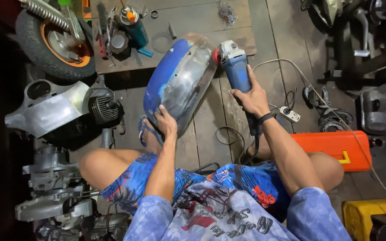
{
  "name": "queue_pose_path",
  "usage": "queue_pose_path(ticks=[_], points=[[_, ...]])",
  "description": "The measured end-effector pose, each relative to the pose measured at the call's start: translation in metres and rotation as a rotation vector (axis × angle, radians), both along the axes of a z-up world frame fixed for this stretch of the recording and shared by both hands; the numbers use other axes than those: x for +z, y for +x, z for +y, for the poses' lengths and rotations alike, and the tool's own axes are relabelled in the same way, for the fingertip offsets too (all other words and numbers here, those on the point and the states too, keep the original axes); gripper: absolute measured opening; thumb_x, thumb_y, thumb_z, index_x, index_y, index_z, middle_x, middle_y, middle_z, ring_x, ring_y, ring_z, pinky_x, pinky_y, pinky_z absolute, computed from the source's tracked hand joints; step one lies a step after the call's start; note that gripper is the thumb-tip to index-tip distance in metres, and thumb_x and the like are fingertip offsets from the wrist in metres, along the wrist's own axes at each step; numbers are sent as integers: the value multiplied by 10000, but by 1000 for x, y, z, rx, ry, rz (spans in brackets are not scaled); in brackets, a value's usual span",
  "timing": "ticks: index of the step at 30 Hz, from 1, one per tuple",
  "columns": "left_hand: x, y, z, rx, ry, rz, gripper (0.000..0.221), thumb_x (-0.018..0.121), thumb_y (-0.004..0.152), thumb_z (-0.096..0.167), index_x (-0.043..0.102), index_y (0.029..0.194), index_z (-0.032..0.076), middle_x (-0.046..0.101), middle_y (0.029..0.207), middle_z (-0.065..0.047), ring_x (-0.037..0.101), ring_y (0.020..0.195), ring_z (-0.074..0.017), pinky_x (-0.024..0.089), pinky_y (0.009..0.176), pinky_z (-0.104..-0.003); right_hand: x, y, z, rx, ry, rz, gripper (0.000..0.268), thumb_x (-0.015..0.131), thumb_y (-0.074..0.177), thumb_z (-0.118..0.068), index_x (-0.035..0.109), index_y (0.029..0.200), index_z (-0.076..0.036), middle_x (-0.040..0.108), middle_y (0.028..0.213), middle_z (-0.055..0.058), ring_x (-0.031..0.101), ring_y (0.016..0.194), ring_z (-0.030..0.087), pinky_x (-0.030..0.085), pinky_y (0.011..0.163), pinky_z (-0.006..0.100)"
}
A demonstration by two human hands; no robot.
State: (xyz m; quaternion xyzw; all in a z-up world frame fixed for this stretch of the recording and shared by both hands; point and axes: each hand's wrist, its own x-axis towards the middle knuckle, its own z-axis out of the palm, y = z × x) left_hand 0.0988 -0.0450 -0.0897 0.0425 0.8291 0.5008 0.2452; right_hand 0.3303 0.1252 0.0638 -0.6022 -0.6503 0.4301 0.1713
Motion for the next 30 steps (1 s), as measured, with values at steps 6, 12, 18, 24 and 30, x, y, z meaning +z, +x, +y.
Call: queue_pose_path(ticks=[6, 12, 18, 24, 30], points=[[-17, 4, 1, -38, -21, -12, 588, 343, 1094, 569, 482, 1244, 18, 554, 1343, -365, 516, 1292, -526, 364, 1115, -591, 21, -9, 0, 25, 1, -41, 933, 838, 784, -412, 357, 1584, -389, 609, 1307, 324, 661, 1114, 468, 628, 707, 470], [-29, 13, 4, -54, -44, 2, 593, 331, 1092, 567, 474, 1265, 18, 568, 1351, -359, 549, 1254, -533, 376, 1112, -601, 13, -7, 3, 58, -18, -73, 937, 828, 791, -426, 342, 1591, -384, 584, 1340, 338, 611, 1193, 495, 605, 822, 510], [-33, 13, 4, -29, -40, 18, 590, 334, 1093, 568, 475, 1256, 18, 586, 1328, -355, 561, 1227, -538, 385, 1098, -612, 17, -12, 1, 40, -6, -72, 932, 817, 808, -429, 321, 1596, -395, 589, 1332, 341, 619, 1193, 477, 604, 832, 484], [-10, 17, 4, -42, 13, -22, 604, 320, 1094, 552, 458, 1261, -12, 569, 1303, -402, 541, 1216, -577, 367, 1091, -637, 22, -9, -4, 52, -31, -82, 927, 818, 797, -408, 340, 1591, -394, 585, 1346, 336, 622, 1188, 481, 602, 818, 477], [-20, 17, 4, -44, 42, -31, 574, 320, 1104, 535, 468, 1235, -4, 571, 1267, -412, 532, 1207, -588, 371, 1067, -644, 46, -22, -19, 102, -19, -114, 945, 819, 787, -416, 332, 1595, -375, 577, 1363, 327, 589, 1232, 482, 557, 926, 534]])
